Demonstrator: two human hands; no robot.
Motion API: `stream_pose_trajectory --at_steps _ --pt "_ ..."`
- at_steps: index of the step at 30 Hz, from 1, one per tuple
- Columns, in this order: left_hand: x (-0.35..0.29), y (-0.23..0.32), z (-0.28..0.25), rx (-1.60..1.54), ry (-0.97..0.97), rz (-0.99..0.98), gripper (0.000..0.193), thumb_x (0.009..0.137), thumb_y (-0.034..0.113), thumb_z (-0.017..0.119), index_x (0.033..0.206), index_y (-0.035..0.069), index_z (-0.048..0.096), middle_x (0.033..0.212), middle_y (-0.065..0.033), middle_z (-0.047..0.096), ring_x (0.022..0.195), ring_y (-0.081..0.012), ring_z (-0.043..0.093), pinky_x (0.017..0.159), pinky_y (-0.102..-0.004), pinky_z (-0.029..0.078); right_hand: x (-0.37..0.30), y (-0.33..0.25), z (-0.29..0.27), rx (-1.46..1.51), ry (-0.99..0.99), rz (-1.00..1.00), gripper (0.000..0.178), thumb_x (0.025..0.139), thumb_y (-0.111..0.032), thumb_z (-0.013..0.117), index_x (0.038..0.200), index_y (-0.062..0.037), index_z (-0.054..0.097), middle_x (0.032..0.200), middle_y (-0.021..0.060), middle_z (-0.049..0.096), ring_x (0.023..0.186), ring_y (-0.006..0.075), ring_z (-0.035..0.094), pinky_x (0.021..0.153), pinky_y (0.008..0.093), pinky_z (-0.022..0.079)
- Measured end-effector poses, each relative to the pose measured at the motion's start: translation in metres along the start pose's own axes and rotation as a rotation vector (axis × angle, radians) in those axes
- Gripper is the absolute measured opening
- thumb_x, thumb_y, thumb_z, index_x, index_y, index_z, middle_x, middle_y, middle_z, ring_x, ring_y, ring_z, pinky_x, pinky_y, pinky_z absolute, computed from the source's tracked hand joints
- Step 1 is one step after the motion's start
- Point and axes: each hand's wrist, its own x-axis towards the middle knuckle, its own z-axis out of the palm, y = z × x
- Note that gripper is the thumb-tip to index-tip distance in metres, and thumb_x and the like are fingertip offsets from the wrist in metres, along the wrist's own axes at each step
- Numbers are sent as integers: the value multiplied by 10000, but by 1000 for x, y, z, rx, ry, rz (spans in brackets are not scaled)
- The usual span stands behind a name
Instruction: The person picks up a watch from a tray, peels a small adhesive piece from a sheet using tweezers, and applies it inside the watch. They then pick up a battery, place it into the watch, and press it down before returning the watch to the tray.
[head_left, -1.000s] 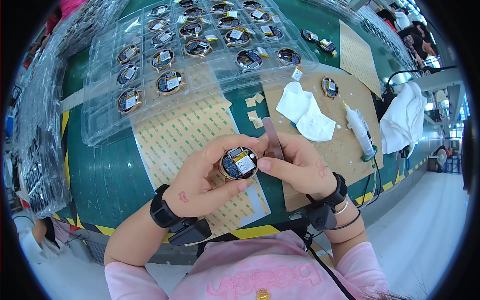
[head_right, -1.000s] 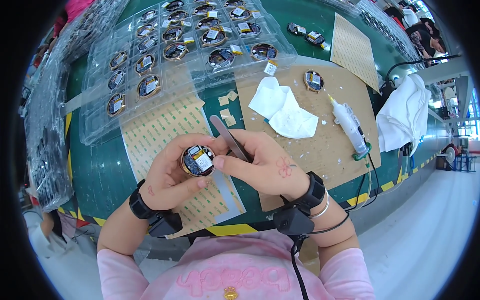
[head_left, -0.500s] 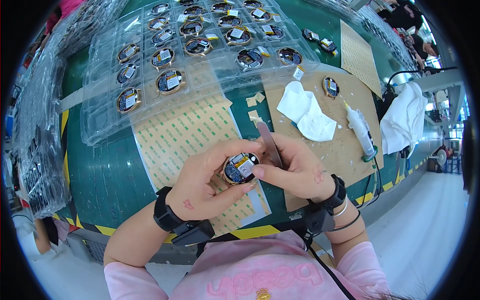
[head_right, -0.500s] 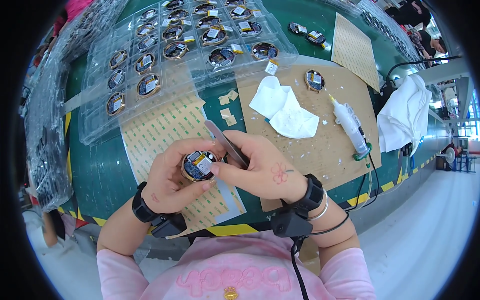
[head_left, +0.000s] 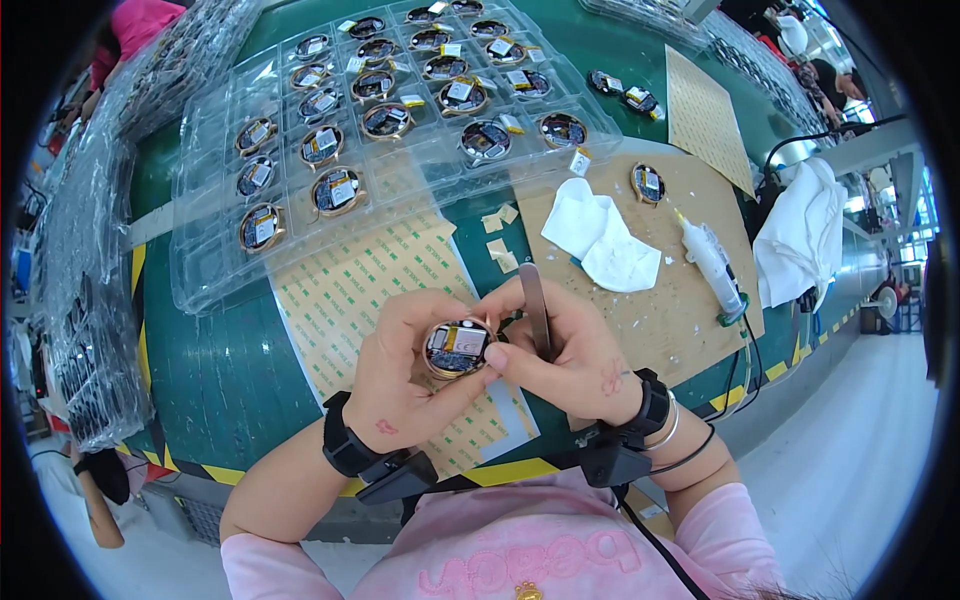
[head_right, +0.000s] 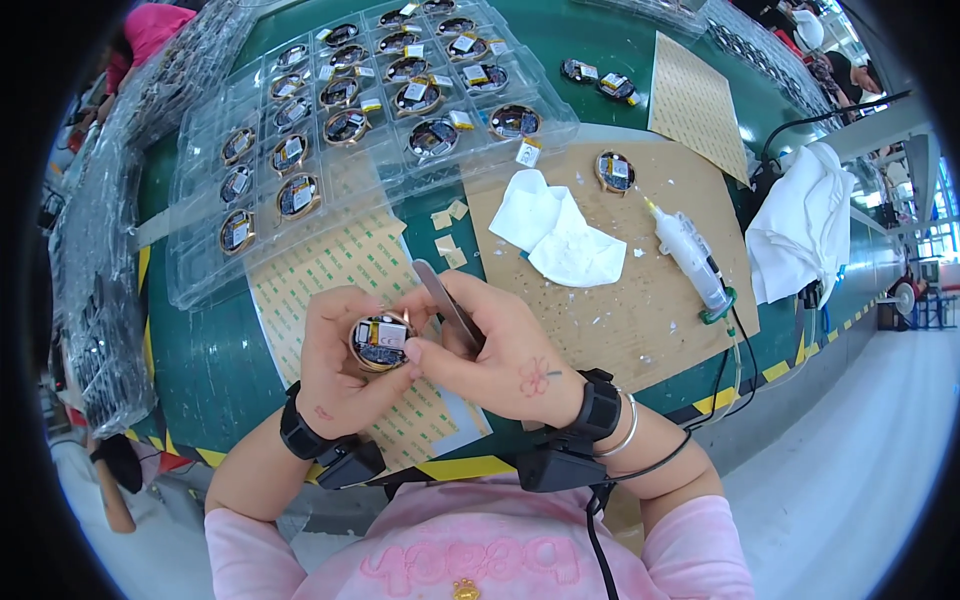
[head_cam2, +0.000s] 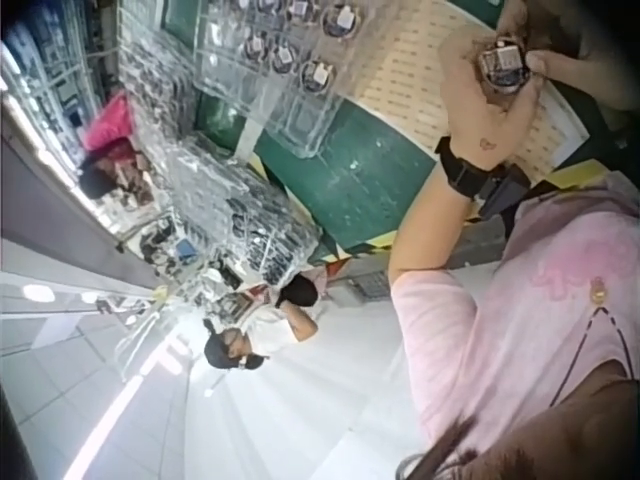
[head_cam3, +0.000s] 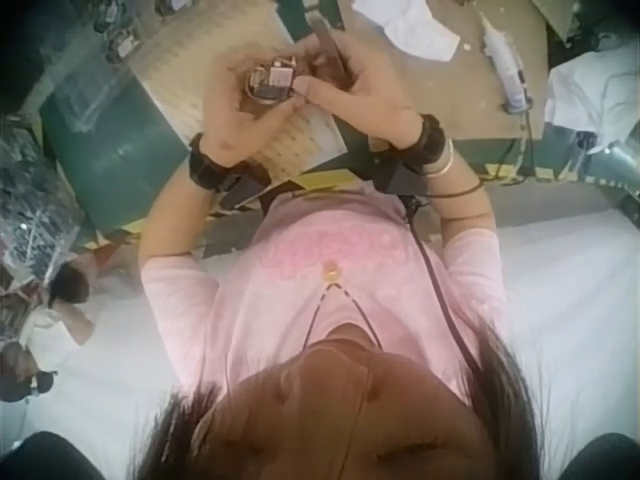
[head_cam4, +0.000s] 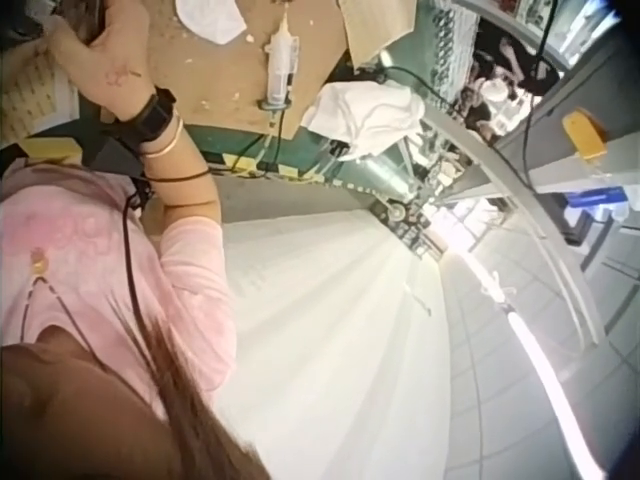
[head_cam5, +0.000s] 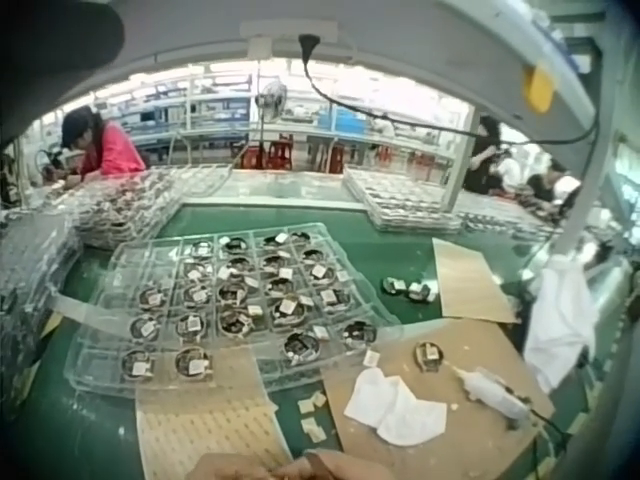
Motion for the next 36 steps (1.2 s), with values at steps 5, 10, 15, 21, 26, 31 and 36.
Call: stream_pose_trajectory --at_steps 5,10,15,21,26,31,36 --pt "3 10 -2 3 -18 -34 499 745 16 740 1184 81 512 1063 -102 636 923 -220 650 787 -298 511 -2 -8 0 -68 -55 4 317 861 -111 673 1145 -34 555 779 -54 518 631 9 404 553 189 324" --pt "13 20 -8 235 -146 -38 493 730 35 737 1176 91 536 1048 -113 645 883 -254 667 760 -305 521 1 -13 -2 -135 -65 0 359 856 -136 687 1170 -26 551 715 -66 480 618 19 382 548 194 320" --pt "20 24 -7 277 -205 -8 492 728 46 721 1184 114 549 1001 -112 655 806 -289 667 701 -322 528 4 -16 -4 -151 -52 -27 317 858 -150 686 1119 -23 560 703 -54 475 611 28 383 541 200 320" --pt "27 42 -4 302 -257 -4 511 757 48 702 1228 122 519 984 -113 659 774 -270 677 635 -316 532 2 -34 -7 -234 -14 -148 241 852 -146 692 1022 -32 565 710 -42 493 613 34 401 537 207 328" --pt "30 83 -2 243 -267 -52 506 791 49 683 1253 112 486 982 -111 658 757 -233 684 617 -306 536 -10 -65 -11 -148 -94 -78 220 851 -126 689 1011 -33 569 714 -40 497 624 28 411 541 211 334" --pt "21 110 -4 175 -258 -27 503 800 28 673 1253 90 464 1037 -110 631 809 -210 673 648 -289 531 -25 -94 3 -148 -82 -77 216 853 -115 684 1017 -32 570 723 -39 504 638 28 419 545 209 337" --pt "2 121 -14 10 -233 -97 505 792 0 681 1233 60 441 1116 -98 571 942 -171 607 767 -288 502 -34 -106 21 -256 -91 -127 239 854 -146 685 1032 -28 578 732 -14 533 635 48 435 554 224 354"
